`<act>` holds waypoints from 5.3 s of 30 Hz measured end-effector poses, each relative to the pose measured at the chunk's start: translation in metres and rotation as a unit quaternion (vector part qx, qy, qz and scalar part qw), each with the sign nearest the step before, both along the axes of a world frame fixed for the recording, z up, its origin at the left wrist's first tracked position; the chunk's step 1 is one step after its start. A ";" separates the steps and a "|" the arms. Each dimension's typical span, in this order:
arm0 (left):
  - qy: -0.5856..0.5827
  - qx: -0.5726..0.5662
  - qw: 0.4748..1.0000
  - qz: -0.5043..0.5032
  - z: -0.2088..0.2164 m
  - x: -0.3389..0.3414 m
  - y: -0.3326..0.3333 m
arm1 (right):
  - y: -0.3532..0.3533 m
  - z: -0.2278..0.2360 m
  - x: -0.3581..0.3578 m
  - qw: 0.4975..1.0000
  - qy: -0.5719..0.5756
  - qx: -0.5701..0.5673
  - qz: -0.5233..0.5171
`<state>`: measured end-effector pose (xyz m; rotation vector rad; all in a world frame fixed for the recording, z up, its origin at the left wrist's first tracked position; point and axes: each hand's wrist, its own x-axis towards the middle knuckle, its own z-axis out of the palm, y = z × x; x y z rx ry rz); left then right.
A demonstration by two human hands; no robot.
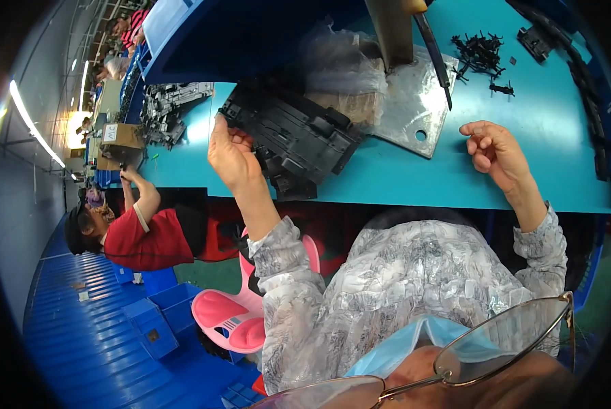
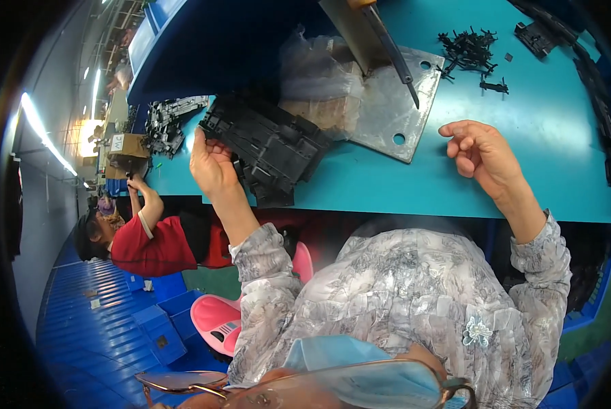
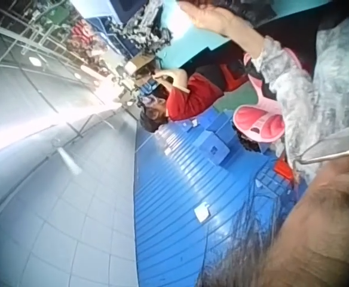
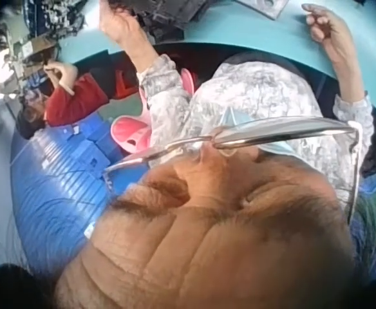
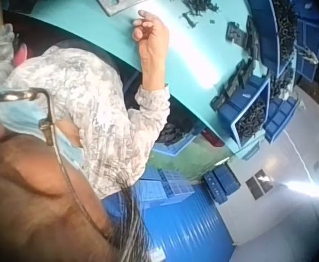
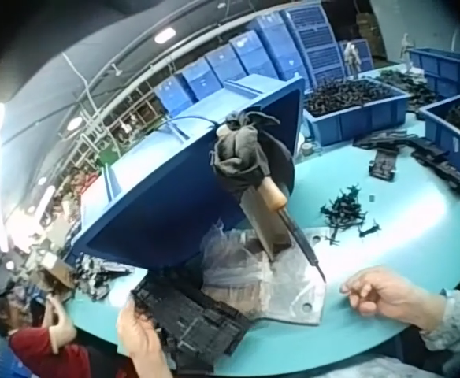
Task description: The person assembles plastic axles, plastic wheels, and plastic chassis parts onto a toy vehicle chassis using an electric screwdriver press.
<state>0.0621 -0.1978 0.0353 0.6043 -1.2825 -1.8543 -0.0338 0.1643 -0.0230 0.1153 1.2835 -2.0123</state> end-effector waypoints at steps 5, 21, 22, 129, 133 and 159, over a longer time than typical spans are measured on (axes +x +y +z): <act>0.012 -0.024 0.999 0.034 -0.003 -0.010 -0.012 | 0.002 0.001 -0.002 1.000 -0.014 0.004 -0.011; -0.142 -0.172 0.974 0.040 -0.006 0.005 -0.004 | 0.038 0.012 -0.012 0.997 0.034 0.023 -0.070; -0.108 -0.188 0.974 0.058 0.001 0.012 0.007 | 0.047 0.013 -0.019 0.993 0.071 0.047 -0.080; -0.125 0.226 0.809 -0.528 -0.052 -0.052 0.243 | 0.071 -0.002 -0.083 0.684 0.515 0.508 0.096; -0.116 0.233 0.811 -0.524 -0.053 -0.052 0.239 | 0.077 -0.008 -0.072 0.691 0.543 0.473 0.062; -0.091 0.174 0.833 -0.517 -0.068 -0.046 0.241 | 0.051 -0.001 -0.004 0.756 0.592 0.279 0.021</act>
